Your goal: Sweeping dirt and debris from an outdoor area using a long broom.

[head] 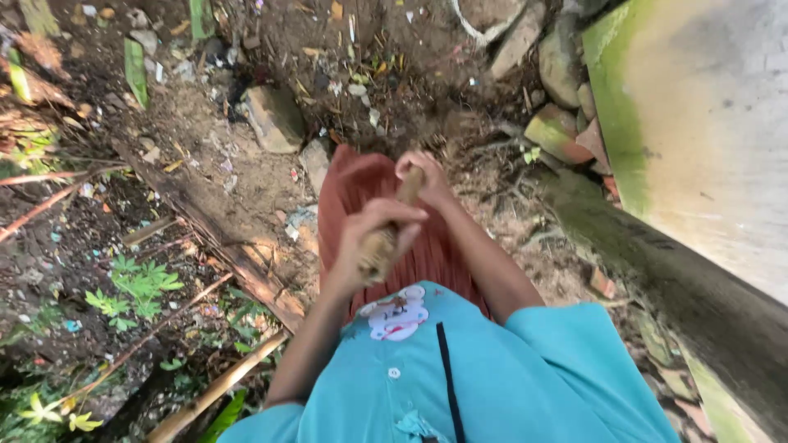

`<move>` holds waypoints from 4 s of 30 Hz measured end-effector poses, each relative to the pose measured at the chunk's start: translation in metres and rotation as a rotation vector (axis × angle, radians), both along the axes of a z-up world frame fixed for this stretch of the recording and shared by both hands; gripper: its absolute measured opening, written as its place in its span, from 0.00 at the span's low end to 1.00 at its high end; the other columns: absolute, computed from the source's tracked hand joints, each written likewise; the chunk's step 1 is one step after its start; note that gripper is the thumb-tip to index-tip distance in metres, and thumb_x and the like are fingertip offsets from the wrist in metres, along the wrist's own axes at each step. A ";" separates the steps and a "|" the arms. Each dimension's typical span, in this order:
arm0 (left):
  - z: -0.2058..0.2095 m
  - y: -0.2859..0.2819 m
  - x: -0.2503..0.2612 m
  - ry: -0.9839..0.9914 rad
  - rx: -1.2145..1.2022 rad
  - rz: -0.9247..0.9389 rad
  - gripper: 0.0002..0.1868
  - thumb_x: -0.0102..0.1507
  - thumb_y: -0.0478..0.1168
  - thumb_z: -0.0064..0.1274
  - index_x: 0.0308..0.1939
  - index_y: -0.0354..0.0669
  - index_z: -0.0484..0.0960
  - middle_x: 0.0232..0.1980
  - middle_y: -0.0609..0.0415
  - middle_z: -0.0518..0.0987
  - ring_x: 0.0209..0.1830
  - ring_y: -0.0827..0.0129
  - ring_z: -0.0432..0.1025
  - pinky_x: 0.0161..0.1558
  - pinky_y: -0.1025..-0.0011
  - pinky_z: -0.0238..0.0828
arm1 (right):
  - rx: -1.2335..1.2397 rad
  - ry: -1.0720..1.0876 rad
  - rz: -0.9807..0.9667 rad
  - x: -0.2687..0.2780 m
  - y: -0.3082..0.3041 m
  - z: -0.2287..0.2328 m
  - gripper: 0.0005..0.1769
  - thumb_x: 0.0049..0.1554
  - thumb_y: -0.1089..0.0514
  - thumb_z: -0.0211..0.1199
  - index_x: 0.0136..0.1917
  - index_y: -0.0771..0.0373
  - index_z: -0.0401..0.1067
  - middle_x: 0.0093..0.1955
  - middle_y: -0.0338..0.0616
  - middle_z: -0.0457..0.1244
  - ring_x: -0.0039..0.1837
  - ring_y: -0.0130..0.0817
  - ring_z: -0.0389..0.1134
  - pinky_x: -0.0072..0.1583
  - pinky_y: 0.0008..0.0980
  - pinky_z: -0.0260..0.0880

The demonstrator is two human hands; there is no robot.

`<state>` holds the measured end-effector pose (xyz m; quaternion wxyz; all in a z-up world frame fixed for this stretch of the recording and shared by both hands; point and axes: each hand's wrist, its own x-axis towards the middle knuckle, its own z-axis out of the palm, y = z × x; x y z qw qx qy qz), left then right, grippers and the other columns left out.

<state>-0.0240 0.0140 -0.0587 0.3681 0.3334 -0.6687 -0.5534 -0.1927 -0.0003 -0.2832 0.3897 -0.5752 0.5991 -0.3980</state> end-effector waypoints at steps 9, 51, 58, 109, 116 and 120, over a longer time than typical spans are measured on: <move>0.107 -0.018 0.009 -0.024 -0.354 -0.194 0.20 0.54 0.36 0.66 0.50 0.46 0.83 0.34 0.62 0.79 0.40 0.67 0.78 0.51 0.65 0.76 | -0.221 -0.059 0.044 0.022 -0.034 0.077 0.11 0.53 0.56 0.74 0.44 0.57 0.72 0.42 0.34 0.67 0.48 0.31 0.68 0.58 0.43 0.64; 0.117 -0.015 0.019 -0.171 -0.411 0.001 0.19 0.59 0.29 0.65 0.54 0.43 0.82 0.35 0.55 0.76 0.37 0.63 0.74 0.51 0.60 0.73 | -0.240 -0.197 0.124 0.067 -0.080 0.072 0.14 0.54 0.51 0.71 0.41 0.59 0.69 0.41 0.37 0.64 0.47 0.33 0.67 0.55 0.37 0.66; 0.096 -0.012 0.039 0.177 -0.242 0.089 0.18 0.63 0.30 0.59 0.56 0.46 0.78 0.41 0.52 0.80 0.37 0.69 0.77 0.45 0.67 0.76 | -0.148 0.000 0.008 0.036 0.012 0.061 0.14 0.56 0.46 0.72 0.43 0.54 0.71 0.43 0.35 0.67 0.48 0.34 0.69 0.57 0.42 0.66; 0.114 -0.228 -0.048 -0.027 -0.372 -0.024 0.23 0.58 0.31 0.64 0.57 0.49 0.83 0.34 0.61 0.78 0.37 0.69 0.73 0.46 0.69 0.74 | -0.178 -0.236 0.033 -0.033 -0.221 0.098 0.12 0.54 0.61 0.71 0.43 0.61 0.67 0.43 0.38 0.64 0.47 0.32 0.66 0.52 0.33 0.68; 0.007 -0.219 -0.090 0.176 -0.034 -0.113 0.18 0.63 0.28 0.57 0.56 0.46 0.82 0.51 0.55 0.83 0.40 0.75 0.75 0.44 0.76 0.72 | -0.070 0.118 -0.191 -0.126 -0.147 0.016 0.10 0.51 0.57 0.72 0.44 0.56 0.73 0.42 0.38 0.69 0.45 0.32 0.71 0.47 0.32 0.71; -0.038 -0.209 -0.110 0.120 0.135 -0.182 0.18 0.66 0.27 0.58 0.59 0.43 0.82 0.49 0.54 0.83 0.45 0.75 0.72 0.50 0.74 0.70 | -0.073 0.102 -0.063 -0.141 -0.138 -0.045 0.18 0.41 0.61 0.72 0.47 0.59 0.73 0.45 0.41 0.69 0.48 0.37 0.70 0.51 0.37 0.69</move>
